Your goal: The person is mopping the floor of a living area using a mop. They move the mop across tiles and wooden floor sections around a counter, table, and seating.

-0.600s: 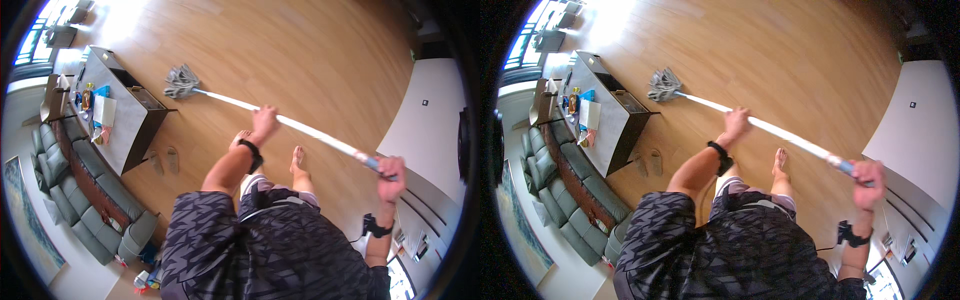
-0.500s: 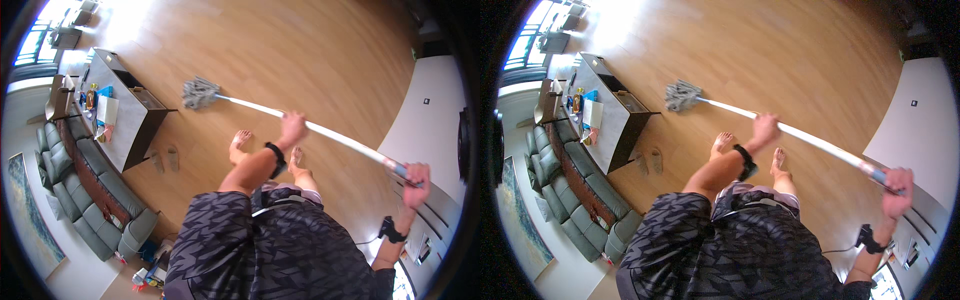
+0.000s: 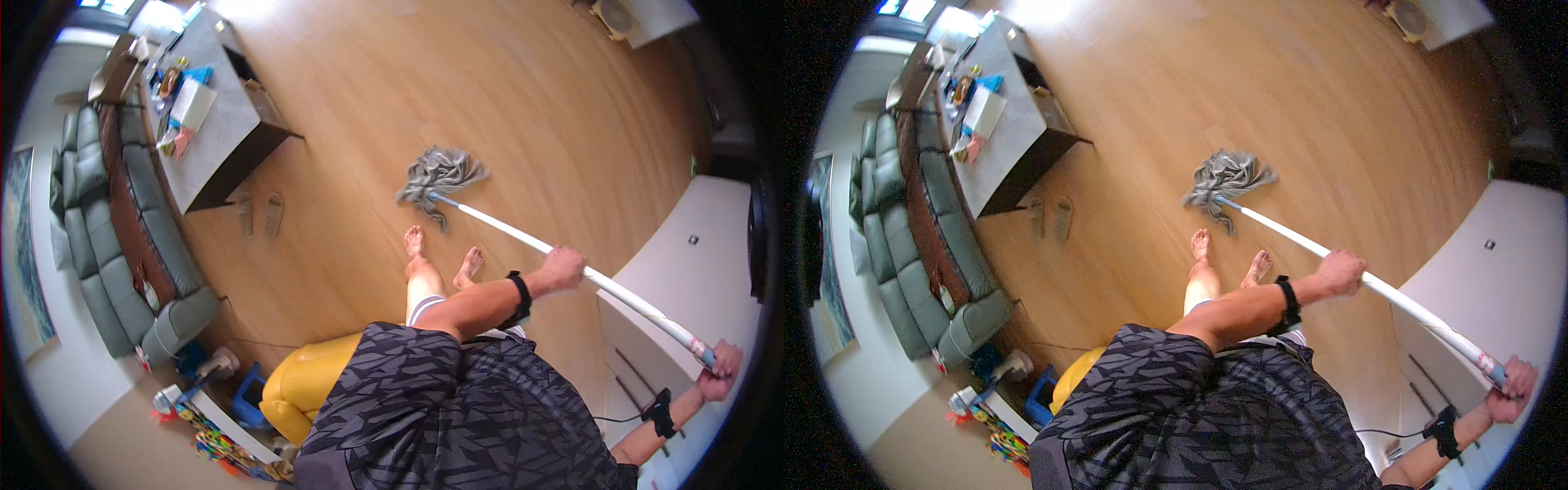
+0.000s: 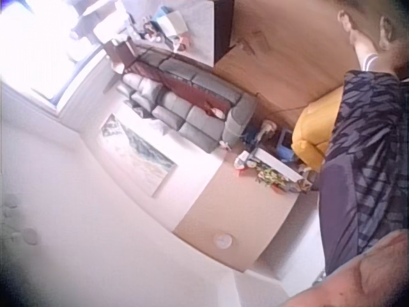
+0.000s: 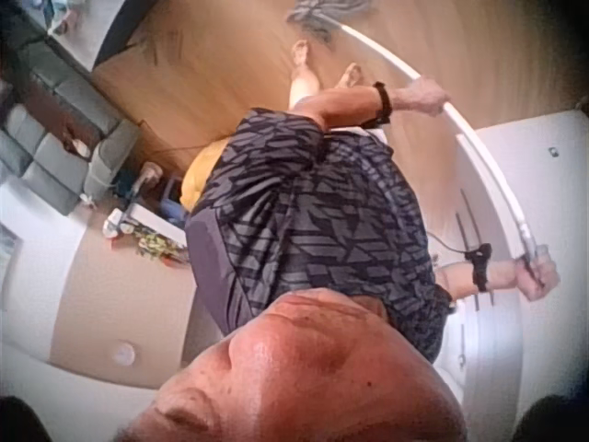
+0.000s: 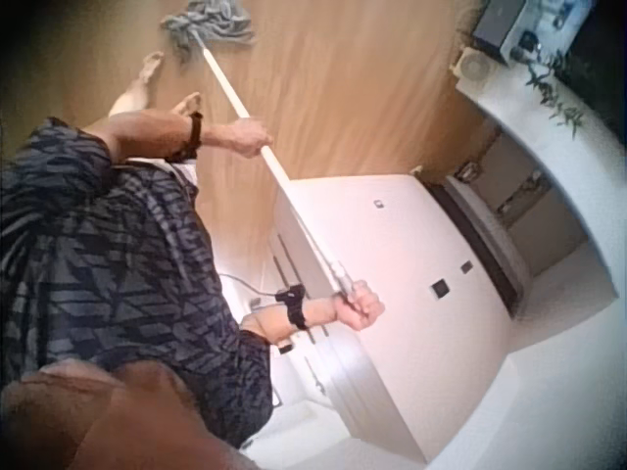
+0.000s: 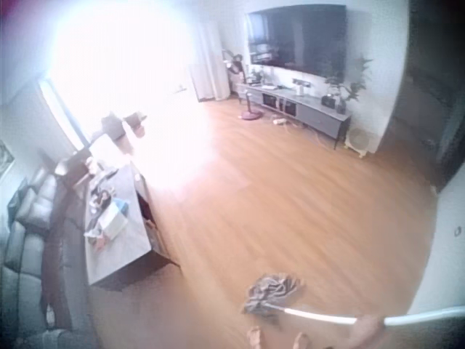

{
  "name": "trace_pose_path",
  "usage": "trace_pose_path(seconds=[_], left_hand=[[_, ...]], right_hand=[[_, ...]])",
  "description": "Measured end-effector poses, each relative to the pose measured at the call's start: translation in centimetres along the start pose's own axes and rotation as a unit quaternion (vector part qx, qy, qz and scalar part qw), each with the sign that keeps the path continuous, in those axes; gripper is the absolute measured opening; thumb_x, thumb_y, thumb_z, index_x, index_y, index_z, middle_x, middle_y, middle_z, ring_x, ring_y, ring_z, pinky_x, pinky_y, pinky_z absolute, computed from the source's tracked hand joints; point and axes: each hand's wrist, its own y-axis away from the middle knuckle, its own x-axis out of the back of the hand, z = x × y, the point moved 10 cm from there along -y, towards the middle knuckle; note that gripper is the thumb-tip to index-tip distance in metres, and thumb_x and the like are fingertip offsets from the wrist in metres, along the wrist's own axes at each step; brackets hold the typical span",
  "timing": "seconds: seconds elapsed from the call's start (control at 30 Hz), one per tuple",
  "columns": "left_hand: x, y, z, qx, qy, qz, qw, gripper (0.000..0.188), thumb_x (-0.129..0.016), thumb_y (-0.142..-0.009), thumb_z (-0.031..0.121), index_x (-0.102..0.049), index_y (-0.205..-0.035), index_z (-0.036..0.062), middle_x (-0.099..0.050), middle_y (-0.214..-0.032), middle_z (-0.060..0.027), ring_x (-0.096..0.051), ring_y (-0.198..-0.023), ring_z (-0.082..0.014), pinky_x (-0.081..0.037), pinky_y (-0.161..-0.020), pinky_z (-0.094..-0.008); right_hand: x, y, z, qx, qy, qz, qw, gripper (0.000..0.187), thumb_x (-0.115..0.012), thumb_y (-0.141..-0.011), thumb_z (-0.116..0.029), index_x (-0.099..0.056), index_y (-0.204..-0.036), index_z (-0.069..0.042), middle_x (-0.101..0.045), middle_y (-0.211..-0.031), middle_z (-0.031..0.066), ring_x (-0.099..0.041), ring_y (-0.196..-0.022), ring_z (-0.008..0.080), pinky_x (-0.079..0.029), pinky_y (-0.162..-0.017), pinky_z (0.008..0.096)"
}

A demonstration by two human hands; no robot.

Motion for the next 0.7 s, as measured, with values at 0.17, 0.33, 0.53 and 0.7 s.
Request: trace_pose_path(seconds=[0.17, 0.33, 0.53, 0.7], left_hand=[[12.6, 8.5, -14.1, 0.096, -0.037, 0.198, 0.975, 0.006, -0.064, -0.068, 0.014, -0.065, -0.071, 0.0103, -0.063, -0.074, -0.0131, -0.062, -0.077, -0.0346, -0.050, -0.068, -0.0463], [26.3, 22.6, -32.4, 0.307, -0.188, 0.324, 0.875, 0.006, -0.063, -0.070, 0.010, -0.066, -0.071, 0.0141, -0.061, -0.078, -0.0093, -0.059, -0.082, -0.0294, -0.048, -0.073, -0.0437], [30.4, 32.0, -40.5, 0.372, -0.200, 0.395, 0.816, 0.007, -0.066, -0.071, 0.012, -0.065, -0.077, 0.0135, -0.060, -0.088, -0.0082, -0.056, -0.095, -0.0276, -0.047, -0.078, -0.0411], [24.1, 23.7, -35.6, 0.374, -0.248, 0.370, 0.813, 0.004, -0.065, -0.069, 0.015, -0.066, -0.073, 0.0162, -0.062, -0.080, -0.0093, -0.061, -0.084, -0.0280, -0.051, -0.071, -0.0400]], right_hand=[[-12.2, -3.7, 14.9, -0.091, -0.122, -0.023, 0.988, 0.023, -0.045, -0.087, -0.010, -0.034, -0.067, -0.014, -0.029, -0.060, -0.0039, -0.031, -0.054, 0.0088, -0.033, -0.058, 0.0284], [-33.4, -2.7, 32.4, -0.189, -0.056, -0.090, 0.976, 0.022, -0.041, -0.094, -0.016, -0.039, -0.072, -0.009, -0.040, -0.070, 0.0027, -0.043, -0.071, 0.0171, -0.040, -0.087, 0.0376], [-43.9, 1.4, 37.6, -0.247, -0.086, -0.207, 0.943, 0.022, -0.040, -0.096, -0.014, -0.040, -0.074, -0.009, -0.044, -0.073, 0.0055, -0.050, -0.078, 0.0207, -0.036, -0.101, 0.0480], [-33.2, -1.7, 34.3, -0.240, -0.085, -0.187, 0.949, 0.023, -0.041, -0.096, -0.016, -0.038, -0.074, -0.011, -0.041, -0.071, 0.0032, -0.048, -0.077, 0.0199, -0.036, -0.100, 0.0466]])
